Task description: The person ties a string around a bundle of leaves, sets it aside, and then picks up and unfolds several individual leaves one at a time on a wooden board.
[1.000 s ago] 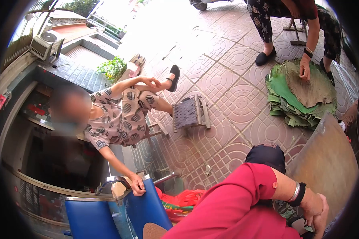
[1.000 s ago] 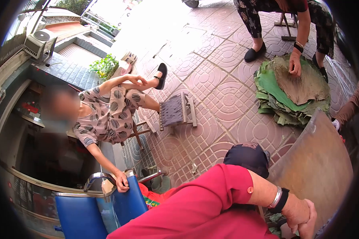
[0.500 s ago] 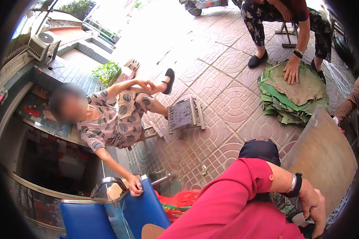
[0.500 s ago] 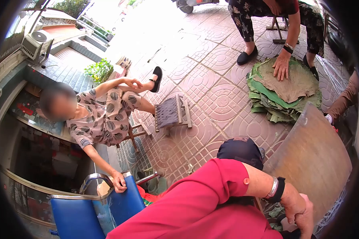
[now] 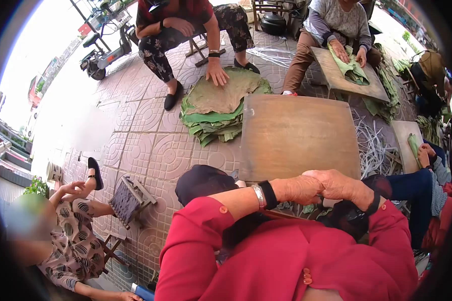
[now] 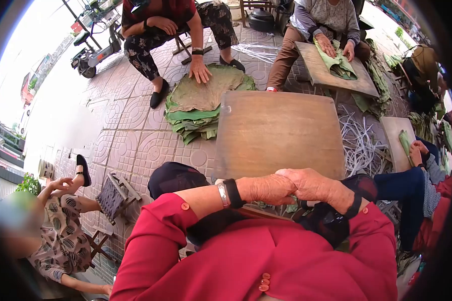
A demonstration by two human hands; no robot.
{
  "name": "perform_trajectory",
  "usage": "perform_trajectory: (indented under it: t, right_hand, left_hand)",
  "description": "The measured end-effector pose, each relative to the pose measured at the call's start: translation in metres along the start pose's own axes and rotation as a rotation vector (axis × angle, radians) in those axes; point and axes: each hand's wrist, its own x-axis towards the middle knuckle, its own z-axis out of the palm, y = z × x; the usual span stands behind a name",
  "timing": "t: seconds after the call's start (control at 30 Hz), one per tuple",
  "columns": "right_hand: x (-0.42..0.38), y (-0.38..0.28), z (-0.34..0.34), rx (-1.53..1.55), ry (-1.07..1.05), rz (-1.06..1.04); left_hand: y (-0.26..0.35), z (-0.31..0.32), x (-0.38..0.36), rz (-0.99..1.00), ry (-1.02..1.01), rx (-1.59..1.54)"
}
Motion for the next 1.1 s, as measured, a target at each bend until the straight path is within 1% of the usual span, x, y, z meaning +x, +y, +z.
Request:
perform_trajectory:
  t: [0.07, 0.13, 0.17, 0.23, 0.27, 0.33, 0.37, 0.4, 0.43, 0.47, 0.53, 0.6, 0.67, 0.73, 0.8, 0.87, 0.9, 0.93, 1.0, 1.03, 1.07, 1.1]
  right_hand:
    - [-0.011, -0.001, 0.004, -0.077, -0.002, -0.004]
    - [-0.019, -0.013, 0.002, -0.075, 0.007, -0.025]
    - [-0.023, -0.02, 0.0, -0.07, 0.006, -0.034]
    - [-0.029, -0.027, -0.004, -0.081, 0.022, -0.049]
    - [-0.03, -0.032, -0.005, -0.081, 0.03, -0.048]
    - [-0.031, -0.046, -0.012, -0.077, 0.044, -0.055]
    - [-0.03, -0.05, -0.013, -0.071, 0.057, -0.046]
    - [-0.031, -0.051, -0.012, -0.07, 0.062, -0.034]
    - [-0.033, -0.052, -0.014, -0.107, 0.112, -0.053]
    - [-0.033, -0.054, -0.017, -0.15, 0.165, -0.073]
    - [-0.033, -0.059, -0.023, -0.148, 0.204, -0.048]
    - [-0.03, -0.062, -0.033, -0.149, 0.227, -0.035]
    - [-0.027, -0.063, -0.041, -0.148, 0.261, 0.054]
    - [-0.021, -0.058, -0.05, -0.136, 0.278, 0.051]
    - [-0.014, -0.05, -0.06, -0.123, 0.291, 0.044]
    - [-0.002, -0.038, -0.068, -0.124, 0.281, 0.099]
    - [0.004, -0.026, -0.071, -0.152, 0.311, 0.039]
    - [0.009, -0.012, -0.073, -0.139, 0.303, 0.045]
    - [0.018, 0.014, -0.08, -0.187, 0.284, 0.046]
    - [0.02, 0.022, -0.083, -0.237, 0.242, 0.088]
    - [0.022, 0.036, -0.082, -0.219, 0.233, 0.096]
    - [0.024, 0.055, -0.078, -0.283, 0.194, 0.142]
  left_hand:
    - [0.012, 0.0, -0.001, 0.016, -0.018, 0.054]
    - [0.027, 0.004, -0.008, 0.141, 0.138, 0.038]
    - [0.033, 0.002, -0.01, 0.137, 0.141, 0.055]
    - [0.043, -0.003, -0.01, 0.06, 0.006, 0.114]
    - [0.04, -0.003, -0.01, 0.053, 0.009, 0.124]
    - [0.032, 0.0, -0.011, 0.234, 0.128, 0.182]
    - [0.034, -0.004, -0.015, 0.235, 0.127, 0.179]
    - [0.035, -0.01, -0.015, 0.233, 0.074, 0.197]
    - [0.035, -0.018, -0.013, 0.24, 0.018, 0.22]
    - [0.037, -0.028, -0.012, 0.262, 0.01, 0.226]
    - [0.043, -0.04, -0.013, 0.204, -0.025, 0.227]
    - [0.051, -0.06, -0.013, 0.249, -0.025, 0.182]
    - [0.044, -0.07, -0.008, 0.282, -0.029, 0.127]
    - [0.029, -0.073, 0.004, 0.377, 0.086, 0.166]
    - [0.02, -0.085, 0.011, 0.381, 0.046, 0.182]
    - [0.01, -0.095, 0.016, 0.238, 0.008, 0.16]
    - [0.01, -0.107, 0.012, 0.199, 0.02, 0.122]
    - [-0.003, -0.105, 0.013, 0.195, 0.014, 0.107]
    - [-0.027, -0.106, 0.017, 0.019, 0.179, 0.048]
    - [-0.039, -0.103, 0.014, -0.109, 0.191, 0.132]
    - [-0.048, -0.101, 0.008, -0.115, 0.179, 0.116]
    - [-0.058, -0.1, 0.003, -0.172, 0.162, 0.221]
